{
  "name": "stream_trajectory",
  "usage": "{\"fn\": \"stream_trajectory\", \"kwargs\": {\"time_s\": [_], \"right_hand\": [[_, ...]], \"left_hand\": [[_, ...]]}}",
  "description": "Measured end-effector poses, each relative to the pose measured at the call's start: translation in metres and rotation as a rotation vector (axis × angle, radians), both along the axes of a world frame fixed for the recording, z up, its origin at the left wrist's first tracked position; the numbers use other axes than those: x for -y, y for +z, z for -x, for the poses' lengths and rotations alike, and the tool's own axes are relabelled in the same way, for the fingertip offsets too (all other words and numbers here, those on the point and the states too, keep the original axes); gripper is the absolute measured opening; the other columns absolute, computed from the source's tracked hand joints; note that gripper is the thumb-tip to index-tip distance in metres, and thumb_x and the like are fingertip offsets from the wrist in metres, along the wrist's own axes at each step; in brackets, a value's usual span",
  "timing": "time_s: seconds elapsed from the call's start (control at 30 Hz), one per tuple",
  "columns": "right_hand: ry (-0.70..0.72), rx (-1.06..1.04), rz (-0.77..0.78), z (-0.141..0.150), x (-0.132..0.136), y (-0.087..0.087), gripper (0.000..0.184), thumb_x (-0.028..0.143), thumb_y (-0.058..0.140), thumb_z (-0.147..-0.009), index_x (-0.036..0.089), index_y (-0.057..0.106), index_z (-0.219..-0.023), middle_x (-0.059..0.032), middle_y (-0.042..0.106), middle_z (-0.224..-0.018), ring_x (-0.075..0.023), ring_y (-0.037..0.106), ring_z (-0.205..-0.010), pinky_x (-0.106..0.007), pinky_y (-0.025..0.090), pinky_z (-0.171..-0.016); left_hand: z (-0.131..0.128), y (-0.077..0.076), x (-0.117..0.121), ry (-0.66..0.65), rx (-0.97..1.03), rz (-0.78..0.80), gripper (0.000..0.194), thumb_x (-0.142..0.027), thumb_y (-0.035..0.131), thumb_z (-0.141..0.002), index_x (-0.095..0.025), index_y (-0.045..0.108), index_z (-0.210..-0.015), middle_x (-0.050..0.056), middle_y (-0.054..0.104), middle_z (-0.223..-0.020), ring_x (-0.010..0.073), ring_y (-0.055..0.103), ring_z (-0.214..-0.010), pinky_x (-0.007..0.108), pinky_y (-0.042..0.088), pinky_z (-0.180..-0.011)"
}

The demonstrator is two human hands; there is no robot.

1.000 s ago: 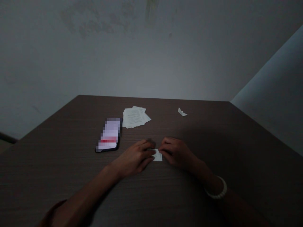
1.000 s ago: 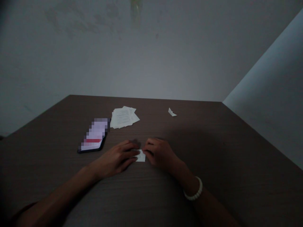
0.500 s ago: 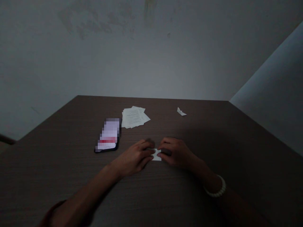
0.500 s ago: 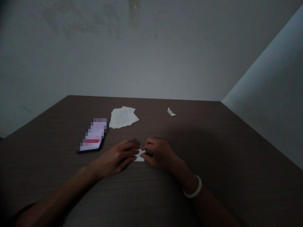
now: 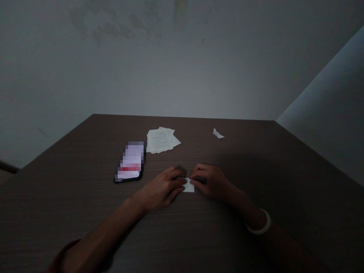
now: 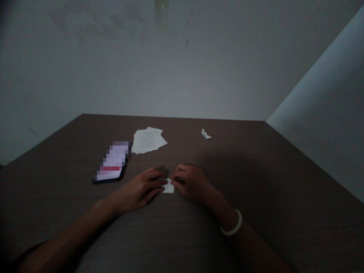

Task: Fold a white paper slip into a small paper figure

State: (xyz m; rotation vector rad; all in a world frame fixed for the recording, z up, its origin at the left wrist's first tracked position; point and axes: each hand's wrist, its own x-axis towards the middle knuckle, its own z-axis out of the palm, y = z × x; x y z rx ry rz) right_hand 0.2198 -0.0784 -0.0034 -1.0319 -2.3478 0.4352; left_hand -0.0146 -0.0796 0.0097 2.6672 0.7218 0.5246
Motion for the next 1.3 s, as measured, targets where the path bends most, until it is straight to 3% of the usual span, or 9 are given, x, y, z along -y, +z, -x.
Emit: {"fn": "stream_trajectory", "kwargs": {"time_s": [0.67, 0.93, 1.3], "right_hand": [[0.015, 0.074, -0.001, -0.0009, 0.0030, 0.0035, 0.012, 0.020, 0.063, -0.085, 0.020, 0.069, -0.096, -0.0046, 0.064, -0.096, -0.0172, 0.061, -0.087, -0.028, 0.047, -0.078], [0.042, 0.048, 0.058, -0.0027, 0.0033, 0.0095, 0.026, 0.025, 0.072, -0.078, 0.020, 0.068, -0.103, -0.0047, 0.063, -0.098, -0.0182, 0.062, -0.087, -0.030, 0.048, -0.077], [0.021, 0.075, 0.072, -0.0058, 0.0005, 0.0046, 0.025, 0.027, 0.072, -0.080, 0.022, 0.070, -0.104, -0.0042, 0.062, -0.101, -0.0178, 0.061, -0.089, -0.030, 0.048, -0.079]], "left_hand": [[0.0002, 0.0015, 0.0042, 0.083, -0.147, -0.146, 0.029, -0.026, 0.050, -0.095, -0.020, 0.063, -0.120, 0.011, 0.055, -0.120, 0.0275, 0.053, -0.104, 0.045, 0.047, -0.086], [0.0008, -0.0027, 0.0028, 0.081, -0.140, -0.146, 0.030, -0.026, 0.051, -0.094, -0.021, 0.061, -0.121, 0.010, 0.056, -0.118, 0.0276, 0.052, -0.105, 0.045, 0.046, -0.086], [0.0009, -0.0022, 0.0022, 0.087, -0.155, -0.148, 0.031, -0.028, 0.048, -0.096, -0.020, 0.060, -0.124, 0.011, 0.055, -0.121, 0.0280, 0.052, -0.107, 0.046, 0.047, -0.088]]}}
